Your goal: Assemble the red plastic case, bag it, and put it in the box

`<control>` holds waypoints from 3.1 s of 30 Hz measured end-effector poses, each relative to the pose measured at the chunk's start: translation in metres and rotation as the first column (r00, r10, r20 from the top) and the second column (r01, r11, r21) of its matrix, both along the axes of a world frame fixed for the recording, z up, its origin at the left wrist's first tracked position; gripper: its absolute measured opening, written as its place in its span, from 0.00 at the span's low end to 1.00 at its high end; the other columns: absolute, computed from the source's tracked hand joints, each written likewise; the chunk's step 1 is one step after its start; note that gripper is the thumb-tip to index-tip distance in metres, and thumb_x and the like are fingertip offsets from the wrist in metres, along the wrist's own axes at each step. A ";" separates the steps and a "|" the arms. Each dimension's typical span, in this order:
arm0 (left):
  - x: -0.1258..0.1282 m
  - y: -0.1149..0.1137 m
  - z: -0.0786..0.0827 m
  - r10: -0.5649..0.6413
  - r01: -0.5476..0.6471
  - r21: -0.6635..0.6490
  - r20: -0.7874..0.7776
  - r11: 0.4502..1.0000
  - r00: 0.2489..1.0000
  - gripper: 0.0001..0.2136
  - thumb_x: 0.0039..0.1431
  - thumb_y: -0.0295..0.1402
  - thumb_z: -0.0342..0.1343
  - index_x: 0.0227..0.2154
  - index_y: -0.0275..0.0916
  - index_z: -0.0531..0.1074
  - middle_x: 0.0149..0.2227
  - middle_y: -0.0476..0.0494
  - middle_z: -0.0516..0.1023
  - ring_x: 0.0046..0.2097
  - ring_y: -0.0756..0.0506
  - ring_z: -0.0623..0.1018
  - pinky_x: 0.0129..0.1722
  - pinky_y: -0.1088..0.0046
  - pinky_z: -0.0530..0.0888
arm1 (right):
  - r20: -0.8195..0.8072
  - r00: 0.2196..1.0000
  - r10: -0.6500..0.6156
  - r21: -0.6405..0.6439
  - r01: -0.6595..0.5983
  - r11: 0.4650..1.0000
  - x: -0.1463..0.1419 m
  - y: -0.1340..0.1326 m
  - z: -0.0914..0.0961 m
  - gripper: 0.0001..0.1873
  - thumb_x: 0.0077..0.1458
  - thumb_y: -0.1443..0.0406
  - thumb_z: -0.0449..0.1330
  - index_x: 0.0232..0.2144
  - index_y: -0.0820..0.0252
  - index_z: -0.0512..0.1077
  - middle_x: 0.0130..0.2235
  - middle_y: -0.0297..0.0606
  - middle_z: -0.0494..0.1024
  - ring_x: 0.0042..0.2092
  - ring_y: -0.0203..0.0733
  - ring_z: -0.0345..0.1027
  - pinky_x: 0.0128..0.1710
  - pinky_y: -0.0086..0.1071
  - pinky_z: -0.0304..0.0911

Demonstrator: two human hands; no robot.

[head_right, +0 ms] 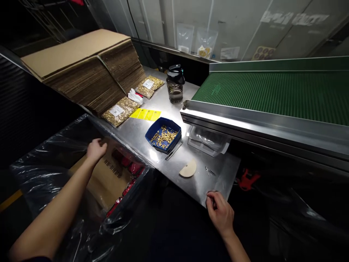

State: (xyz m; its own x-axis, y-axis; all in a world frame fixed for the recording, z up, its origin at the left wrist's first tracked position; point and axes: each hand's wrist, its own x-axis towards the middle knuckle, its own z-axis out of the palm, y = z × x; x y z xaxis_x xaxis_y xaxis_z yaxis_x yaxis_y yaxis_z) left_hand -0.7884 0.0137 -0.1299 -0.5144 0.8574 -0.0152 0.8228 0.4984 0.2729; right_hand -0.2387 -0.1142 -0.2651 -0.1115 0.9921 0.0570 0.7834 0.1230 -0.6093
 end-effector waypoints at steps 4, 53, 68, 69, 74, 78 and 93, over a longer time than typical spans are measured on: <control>0.048 0.000 0.030 -0.132 0.133 0.207 -0.014 0.969 0.991 0.17 0.73 0.41 0.44 0.52 0.34 0.69 0.52 0.32 0.76 0.53 0.37 0.76 0.56 0.59 0.73 | 0.005 1.000 -0.025 0.131 0.024 0.991 -0.004 0.000 -0.007 0.12 0.67 0.60 0.55 0.39 0.56 0.78 0.34 0.36 0.80 0.28 0.37 0.70 0.35 0.30 0.66; 0.210 0.114 0.007 -0.280 0.283 0.154 0.829 0.947 0.485 0.13 0.65 0.40 0.63 0.35 0.34 0.73 0.30 0.50 0.71 0.28 0.50 0.71 0.28 0.74 0.71 | -0.217 0.972 -0.091 0.134 0.122 0.984 -0.017 0.015 0.001 0.10 0.63 0.68 0.53 0.36 0.57 0.75 0.34 0.37 0.78 0.38 0.43 0.73 0.40 0.32 0.62; 0.399 -0.048 0.016 0.226 0.513 0.006 0.894 0.858 -0.387 0.15 0.52 0.37 0.76 0.34 0.31 0.79 0.31 0.47 0.70 0.29 0.55 0.66 0.29 0.85 0.68 | -0.673 0.713 -0.198 0.001 0.268 0.963 0.004 0.012 0.144 0.14 0.68 0.57 0.59 0.51 0.53 0.77 0.42 0.36 0.77 0.37 0.37 0.72 0.37 0.29 0.68; 0.404 -0.050 0.016 0.241 0.530 0.003 0.889 0.848 -0.389 0.15 0.52 0.36 0.76 0.34 0.30 0.80 0.30 0.47 0.70 0.29 0.55 0.67 0.29 0.84 0.68 | -0.681 0.706 -0.195 0.006 0.272 0.962 0.007 0.008 0.148 0.12 0.67 0.58 0.60 0.49 0.52 0.78 0.42 0.36 0.76 0.38 0.37 0.72 0.37 0.29 0.68; 0.423 -0.058 0.008 0.314 0.578 -0.042 0.871 0.815 -0.379 0.13 0.52 0.31 0.75 0.35 0.27 0.81 0.30 0.46 0.73 0.30 0.55 0.69 0.31 0.85 0.71 | -0.680 0.667 -0.302 -0.046 0.373 0.927 0.016 -0.008 0.144 0.09 0.65 0.59 0.63 0.43 0.50 0.83 0.40 0.36 0.77 0.37 0.37 0.73 0.36 0.29 0.68; 0.438 -0.065 0.000 0.389 0.577 -0.117 0.842 0.808 -0.374 0.14 0.52 0.29 0.75 0.38 0.27 0.80 0.29 0.47 0.74 0.28 0.56 0.71 0.29 0.86 0.72 | -0.715 0.568 -0.408 -0.066 0.526 0.848 0.023 -0.018 0.132 0.07 0.63 0.59 0.66 0.38 0.49 0.84 0.37 0.36 0.76 0.39 0.39 0.73 0.38 0.31 0.70; 0.472 -0.074 0.016 0.407 0.521 -0.156 0.816 0.839 -0.411 0.18 0.48 0.25 0.77 0.41 0.35 0.78 0.35 0.47 0.82 0.37 0.50 0.82 0.42 0.80 0.80 | -0.875 0.092 -0.475 -0.386 0.461 0.799 0.056 -0.053 0.145 0.10 0.57 0.61 0.71 0.41 0.56 0.79 0.40 0.37 0.84 0.38 0.39 0.77 0.41 0.32 0.74</control>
State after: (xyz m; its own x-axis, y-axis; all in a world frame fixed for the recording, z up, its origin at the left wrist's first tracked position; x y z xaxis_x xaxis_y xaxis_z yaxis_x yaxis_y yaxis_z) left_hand -0.3167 -0.0602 -0.1142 0.6693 0.5050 -0.5451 -0.2828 0.8515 0.4416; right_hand -0.1832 -0.1676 -0.1203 0.4973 0.8250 -0.2683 -0.4091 -0.0497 -0.9111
